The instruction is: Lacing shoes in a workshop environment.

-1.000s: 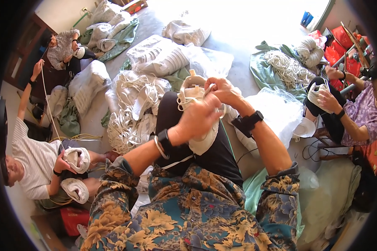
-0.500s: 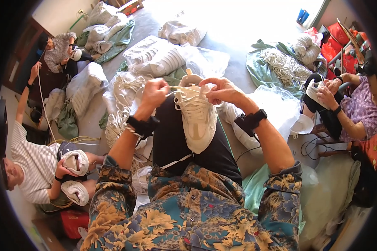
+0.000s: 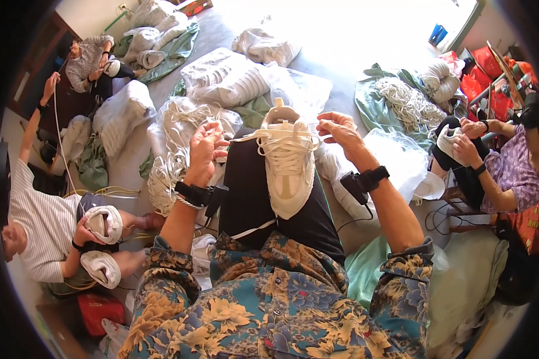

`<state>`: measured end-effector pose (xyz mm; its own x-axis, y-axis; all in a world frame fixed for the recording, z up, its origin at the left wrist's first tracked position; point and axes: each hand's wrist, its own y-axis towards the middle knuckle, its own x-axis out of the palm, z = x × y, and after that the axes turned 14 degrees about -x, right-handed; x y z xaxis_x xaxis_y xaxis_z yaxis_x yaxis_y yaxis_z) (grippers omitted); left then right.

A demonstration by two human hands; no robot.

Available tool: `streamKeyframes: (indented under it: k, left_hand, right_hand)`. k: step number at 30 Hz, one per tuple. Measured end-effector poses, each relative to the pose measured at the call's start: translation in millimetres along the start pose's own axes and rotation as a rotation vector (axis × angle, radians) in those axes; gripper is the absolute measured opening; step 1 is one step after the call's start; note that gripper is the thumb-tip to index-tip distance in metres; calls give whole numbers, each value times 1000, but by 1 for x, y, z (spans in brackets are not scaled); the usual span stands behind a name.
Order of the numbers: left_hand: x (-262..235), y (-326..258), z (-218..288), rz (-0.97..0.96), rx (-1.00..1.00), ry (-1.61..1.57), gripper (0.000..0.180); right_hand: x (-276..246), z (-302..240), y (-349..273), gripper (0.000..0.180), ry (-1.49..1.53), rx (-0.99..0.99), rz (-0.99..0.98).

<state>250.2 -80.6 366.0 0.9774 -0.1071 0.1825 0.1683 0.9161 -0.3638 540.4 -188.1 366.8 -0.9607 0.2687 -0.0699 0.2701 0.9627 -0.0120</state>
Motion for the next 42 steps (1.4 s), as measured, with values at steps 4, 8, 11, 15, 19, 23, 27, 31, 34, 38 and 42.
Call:
streamKeyframes:
  k: [4, 8, 11, 15, 19, 23, 27, 31, 34, 38, 42]
  left_hand:
    - [2, -16, -13, -290, -288, 416, 20]
    - [25, -21, -24, -312, -317, 280, 21]
    - [38, -12, -24, -370, -229, 217, 17]
    - [39, -10, -20, -303, -197, 327, 6]
    - [29, -22, -20, -297, -224, 286, 5]
    - [17, -27, -20, -478, -273, 96, 5]
    - [14, -19, -26, -522, -250, 85, 6]
    - [22, -11, -35, -462, -305, 180, 17]
    - [29, -7, -37, -522, -341, 182, 17]
    - [30, -9, -34, -478, -289, 193, 7]
    - [20, -21, -32, -439, -273, 246, 4]
  right_hand:
    - [25, -8, 7, 17, -272, -290, 18]
    - [65, -18, 9, 17, -657, -838, -127]
    - [90, -18, 9, 14, -816, -929, -129]
    - [94, -11, 22, 12, -729, -699, -45]
    - [71, 0, 33, 16, -575, -469, 159]
    - [46, 13, 29, 18, -317, -329, 191]
    - [18, 23, 13, 14, -316, -296, 168]
    - [5, 30, -10, 16, -326, -57, 7]
    - [9, 30, -23, 24, -148, -38, -87]
    - [17, 22, -28, 27, 29, -57, -129]
    - [19, 16, -28, 27, 110, -41, -187]
